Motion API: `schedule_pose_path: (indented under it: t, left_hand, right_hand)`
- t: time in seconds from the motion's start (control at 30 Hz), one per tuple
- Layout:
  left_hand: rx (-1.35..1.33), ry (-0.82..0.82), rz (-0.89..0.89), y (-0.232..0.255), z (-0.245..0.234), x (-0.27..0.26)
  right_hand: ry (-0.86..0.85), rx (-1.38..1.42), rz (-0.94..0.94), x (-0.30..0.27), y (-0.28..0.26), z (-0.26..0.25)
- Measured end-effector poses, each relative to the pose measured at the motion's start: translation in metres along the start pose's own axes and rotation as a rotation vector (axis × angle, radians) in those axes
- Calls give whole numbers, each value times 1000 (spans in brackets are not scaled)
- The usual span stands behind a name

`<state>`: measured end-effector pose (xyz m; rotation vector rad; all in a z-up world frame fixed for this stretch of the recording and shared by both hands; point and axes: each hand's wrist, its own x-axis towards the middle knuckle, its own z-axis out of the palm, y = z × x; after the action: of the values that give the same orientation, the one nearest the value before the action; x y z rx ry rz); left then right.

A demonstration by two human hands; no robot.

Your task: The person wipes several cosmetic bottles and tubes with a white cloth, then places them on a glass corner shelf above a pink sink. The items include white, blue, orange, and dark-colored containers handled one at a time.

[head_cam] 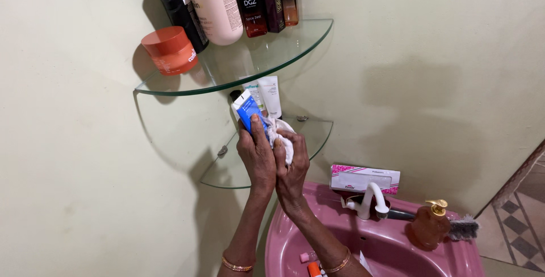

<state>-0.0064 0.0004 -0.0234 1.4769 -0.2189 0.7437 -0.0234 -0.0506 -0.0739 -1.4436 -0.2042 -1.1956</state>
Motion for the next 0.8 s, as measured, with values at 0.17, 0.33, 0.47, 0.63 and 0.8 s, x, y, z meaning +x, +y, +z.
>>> schedule_pose_path:
  t: [0.17,0.33,0.47,0.63,0.8]
  left_hand:
    - [-152,-59,-24,-44,-11,2]
    - [-198,-121,50,-83,-24,8]
    - [-341,-253,50,-92,-32,9]
    - [-78,-308,142,-69,-36,3]
    - [-159,-220,105,-45,-33,-6]
  right_hand:
    - [-126,-37,116,13,-1,-2]
    - [-293,-98,-439,29,-10,0]
    - [-277,-131,-437,38,-20,5]
    - [-170,-34,-198,44,-37,12]
    - [-121,108,-49,38,-47,15]
